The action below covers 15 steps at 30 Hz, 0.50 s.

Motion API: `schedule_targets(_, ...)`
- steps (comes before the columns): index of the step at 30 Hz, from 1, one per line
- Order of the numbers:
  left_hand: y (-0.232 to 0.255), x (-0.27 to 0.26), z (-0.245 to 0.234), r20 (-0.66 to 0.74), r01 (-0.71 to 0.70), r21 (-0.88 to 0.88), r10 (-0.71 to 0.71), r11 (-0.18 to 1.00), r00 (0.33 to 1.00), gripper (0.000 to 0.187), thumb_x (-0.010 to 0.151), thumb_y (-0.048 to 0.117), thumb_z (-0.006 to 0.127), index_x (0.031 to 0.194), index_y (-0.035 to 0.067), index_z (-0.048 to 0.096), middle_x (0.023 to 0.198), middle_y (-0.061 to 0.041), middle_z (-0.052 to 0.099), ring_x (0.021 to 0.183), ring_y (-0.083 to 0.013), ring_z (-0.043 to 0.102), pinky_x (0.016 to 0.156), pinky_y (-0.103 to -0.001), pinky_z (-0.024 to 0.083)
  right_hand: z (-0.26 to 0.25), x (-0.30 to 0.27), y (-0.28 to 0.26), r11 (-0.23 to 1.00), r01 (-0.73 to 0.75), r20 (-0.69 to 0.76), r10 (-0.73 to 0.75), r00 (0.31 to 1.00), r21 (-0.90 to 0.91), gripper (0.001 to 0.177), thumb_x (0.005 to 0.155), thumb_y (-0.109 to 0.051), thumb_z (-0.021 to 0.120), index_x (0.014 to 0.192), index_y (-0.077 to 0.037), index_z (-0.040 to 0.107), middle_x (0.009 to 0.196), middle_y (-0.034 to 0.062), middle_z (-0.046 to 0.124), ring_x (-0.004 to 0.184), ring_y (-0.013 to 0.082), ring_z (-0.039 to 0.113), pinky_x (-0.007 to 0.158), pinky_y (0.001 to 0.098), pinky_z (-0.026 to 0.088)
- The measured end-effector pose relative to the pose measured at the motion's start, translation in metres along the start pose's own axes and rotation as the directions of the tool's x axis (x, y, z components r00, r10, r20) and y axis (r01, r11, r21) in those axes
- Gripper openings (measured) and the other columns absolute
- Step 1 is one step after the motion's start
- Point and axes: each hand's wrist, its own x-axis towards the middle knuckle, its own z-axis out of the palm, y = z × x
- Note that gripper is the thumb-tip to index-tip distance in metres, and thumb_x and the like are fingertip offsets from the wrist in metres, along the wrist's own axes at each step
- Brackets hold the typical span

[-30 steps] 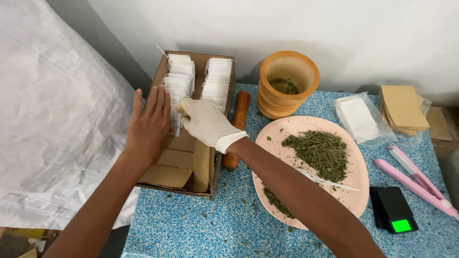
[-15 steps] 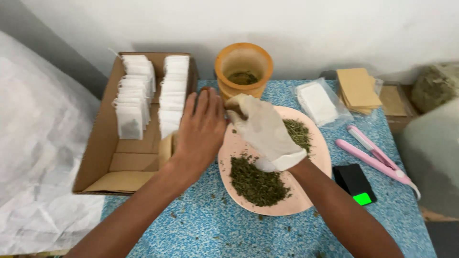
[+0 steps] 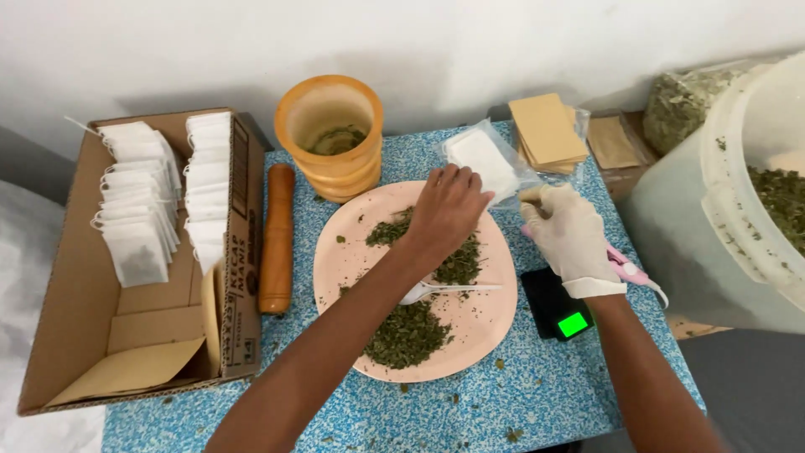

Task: The person fills white tea bags with dried green herbs using a white plastic spoon. They scoop the herbs from a pink plate, place them into the open tea bag, and then set the filled bag into a cardboard box. The process is repeated for multiple tea bags.

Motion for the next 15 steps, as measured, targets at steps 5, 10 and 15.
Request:
schedule_targets(5, 0.017, 0.014, 0.017, 0.055, 0.039, -0.119, -0.032, 0.992, 0.998, 0.025, 0.101, 0.025, 0.073, 0.103, -0.001, 0.072, 0.092, -0.018, 0.069, 0.096, -0.0408, 0.075, 0.090, -0.054, 0.057, 0.011, 0.015, -0.008, 0.996, 0.036, 0.002, -0.037, 0.999, 0.079, 0.026, 0.105, -0.038, 0.069, 0.127, -0.039, 0.083, 0.119, 0.0015, 0.081, 0.116, 0.0373, 0.075, 0.097, 0.0551, 0.062)
schedule_targets(10, 0.012, 0.016, 0.034, 0.167, 0.058, -0.131, -0.035, 0.990, 0.985, 0.006, 0.100, 0.011, 0.070, 0.100, 0.006, 0.066, 0.089, -0.016, 0.069, 0.089, -0.0389, 0.079, 0.088, -0.052, 0.059, 0.025, 0.024, -0.002, 0.998, -0.049, 0.046, 0.048, 0.998, 0.037, 0.028, 0.107, -0.046, 0.068, 0.133, -0.046, 0.080, 0.114, -0.0006, 0.084, 0.112, 0.0347, 0.078, 0.093, 0.0517, 0.065)
schedule_targets(15, 0.010, 0.021, 0.014, 0.204, 0.082, -0.208, -0.039, 0.975, 0.978, 0.004, 0.101, 0.002, 0.066, 0.104, 0.004, 0.064, 0.081, -0.015, 0.068, 0.080, -0.0361, 0.080, 0.088, -0.053, 0.063, 0.042, 0.023, 0.005, 0.962, 0.251, -0.122, -0.264, 0.957, -0.111, 0.029, 0.106, -0.034, 0.070, 0.132, -0.029, 0.081, 0.103, 0.0113, 0.082, 0.099, 0.0396, 0.079, 0.078, 0.0571, 0.065)
